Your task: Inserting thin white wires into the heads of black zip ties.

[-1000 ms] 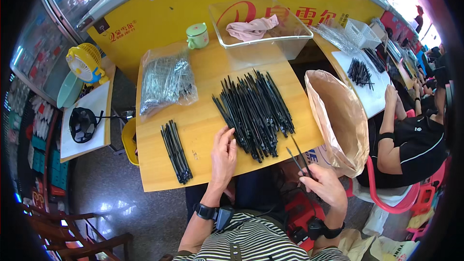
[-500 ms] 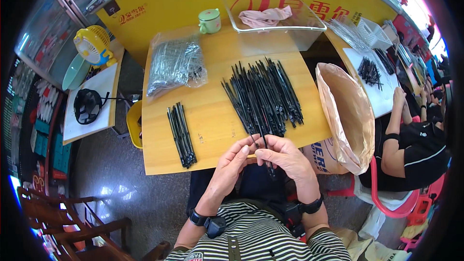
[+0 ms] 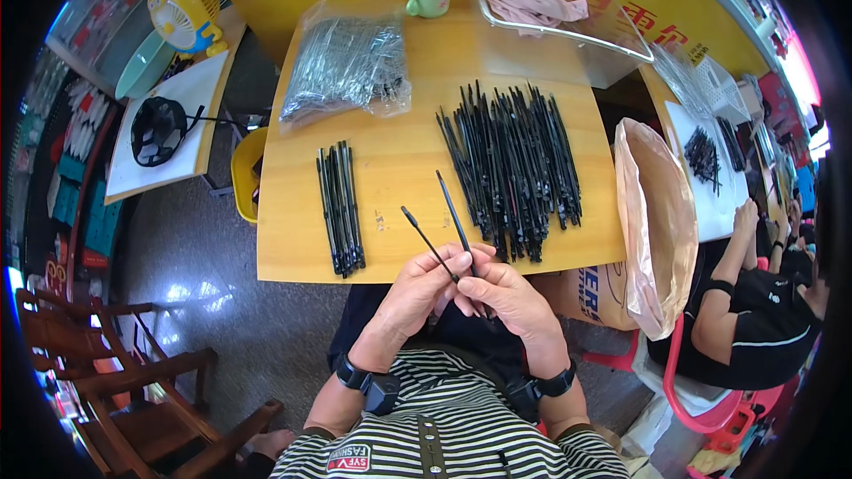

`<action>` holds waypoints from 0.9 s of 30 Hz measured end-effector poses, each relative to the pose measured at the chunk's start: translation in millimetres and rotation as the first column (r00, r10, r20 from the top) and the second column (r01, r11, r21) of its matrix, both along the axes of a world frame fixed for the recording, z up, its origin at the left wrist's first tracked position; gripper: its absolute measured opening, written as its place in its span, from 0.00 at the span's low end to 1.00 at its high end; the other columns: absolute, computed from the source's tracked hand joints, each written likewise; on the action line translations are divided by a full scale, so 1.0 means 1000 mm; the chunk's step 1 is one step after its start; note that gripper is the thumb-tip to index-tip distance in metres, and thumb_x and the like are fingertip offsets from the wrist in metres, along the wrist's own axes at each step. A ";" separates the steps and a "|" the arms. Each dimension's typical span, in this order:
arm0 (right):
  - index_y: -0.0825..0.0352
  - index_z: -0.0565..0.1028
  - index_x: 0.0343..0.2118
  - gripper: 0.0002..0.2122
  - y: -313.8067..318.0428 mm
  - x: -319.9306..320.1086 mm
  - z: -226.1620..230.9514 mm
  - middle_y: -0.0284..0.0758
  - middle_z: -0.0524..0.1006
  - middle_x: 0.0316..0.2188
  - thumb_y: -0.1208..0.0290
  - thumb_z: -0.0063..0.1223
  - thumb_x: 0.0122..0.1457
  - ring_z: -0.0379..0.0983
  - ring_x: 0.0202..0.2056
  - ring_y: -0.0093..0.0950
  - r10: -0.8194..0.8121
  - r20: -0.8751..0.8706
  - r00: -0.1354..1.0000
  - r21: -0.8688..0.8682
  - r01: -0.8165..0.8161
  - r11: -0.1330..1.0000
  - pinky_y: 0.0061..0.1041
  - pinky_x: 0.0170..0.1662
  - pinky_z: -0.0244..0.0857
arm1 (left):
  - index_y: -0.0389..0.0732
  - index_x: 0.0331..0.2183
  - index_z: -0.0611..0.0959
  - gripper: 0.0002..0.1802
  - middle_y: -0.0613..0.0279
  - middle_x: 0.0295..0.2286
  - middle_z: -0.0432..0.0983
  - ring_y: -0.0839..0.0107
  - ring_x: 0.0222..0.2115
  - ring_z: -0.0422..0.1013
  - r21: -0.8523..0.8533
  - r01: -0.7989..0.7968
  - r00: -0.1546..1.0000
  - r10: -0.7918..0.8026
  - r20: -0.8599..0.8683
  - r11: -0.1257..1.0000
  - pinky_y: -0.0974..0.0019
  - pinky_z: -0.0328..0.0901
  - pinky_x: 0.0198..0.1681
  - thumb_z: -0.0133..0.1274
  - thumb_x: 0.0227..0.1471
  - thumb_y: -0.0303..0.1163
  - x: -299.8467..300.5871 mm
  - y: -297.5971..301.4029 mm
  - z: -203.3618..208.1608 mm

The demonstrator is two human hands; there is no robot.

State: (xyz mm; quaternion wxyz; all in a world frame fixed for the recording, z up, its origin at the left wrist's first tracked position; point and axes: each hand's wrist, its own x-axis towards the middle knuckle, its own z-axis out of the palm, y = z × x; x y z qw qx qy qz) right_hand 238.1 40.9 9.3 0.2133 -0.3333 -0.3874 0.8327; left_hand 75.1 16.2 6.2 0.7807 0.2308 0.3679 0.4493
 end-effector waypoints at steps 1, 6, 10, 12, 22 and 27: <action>0.68 0.74 0.34 0.11 -0.002 -0.004 0.001 0.25 0.71 0.20 0.64 0.50 0.57 0.64 0.21 0.12 0.015 0.003 1.000 -0.001 -0.015 1.000 0.09 0.23 0.54 | 0.33 0.37 0.76 0.15 0.56 0.39 0.73 0.74 0.31 0.72 -0.001 -0.015 1.000 0.015 0.003 1.000 0.74 0.69 0.33 0.46 0.55 0.36 0.000 0.001 -0.002; 0.70 0.65 0.43 0.23 -0.019 -0.014 0.018 0.36 0.73 0.24 0.71 0.62 0.45 0.70 0.22 0.20 -0.340 0.433 0.835 0.673 -0.048 0.738 0.19 0.26 0.64 | 0.37 0.33 0.75 0.12 0.59 0.33 0.75 0.75 0.34 0.70 0.172 -0.327 0.905 0.361 -0.227 0.929 0.72 0.63 0.40 0.44 0.56 0.36 -0.003 0.004 -0.003; 0.69 0.70 0.36 0.13 -0.020 -0.026 0.007 0.36 0.73 0.21 0.76 0.60 0.46 0.71 0.20 0.22 -0.454 0.422 0.784 0.820 -0.117 0.560 0.19 0.24 0.65 | 0.36 0.37 0.74 0.13 0.57 0.33 0.75 0.73 0.34 0.71 0.134 -0.343 0.928 0.358 -0.104 0.930 0.71 0.64 0.41 0.42 0.57 0.36 -0.004 0.008 -0.001; 0.69 0.70 0.34 0.11 -0.021 -0.030 0.004 0.36 0.73 0.21 0.78 0.58 0.47 0.71 0.20 0.22 -0.455 0.382 0.804 0.802 -0.044 0.595 0.19 0.24 0.65 | 0.36 0.38 0.74 0.14 0.56 0.33 0.75 0.72 0.35 0.71 0.111 -0.357 0.926 0.367 -0.092 0.928 0.70 0.64 0.42 0.41 0.58 0.35 0.000 0.005 -0.002; 0.69 0.74 0.31 0.07 0.009 -0.034 0.034 0.39 0.76 0.27 0.76 0.57 0.48 0.74 0.22 0.27 -0.331 0.403 0.853 0.795 -0.148 0.588 0.21 0.25 0.66 | 0.38 0.36 0.73 0.10 0.62 0.33 0.73 0.75 0.34 0.71 0.085 -0.320 0.947 0.320 0.005 0.944 0.72 0.68 0.38 0.41 0.58 0.33 -0.008 0.000 -0.022; 0.69 0.73 0.25 0.06 0.053 -0.050 0.059 0.39 0.74 0.18 0.72 0.56 0.49 0.72 0.18 0.32 -0.378 0.432 0.819 0.833 -0.202 0.515 0.25 0.22 0.63 | 0.37 0.36 0.71 0.10 0.61 0.33 0.71 0.72 0.35 0.71 0.080 -0.385 0.916 0.370 0.158 0.919 0.66 0.70 0.38 0.39 0.59 0.33 -0.007 0.006 -0.024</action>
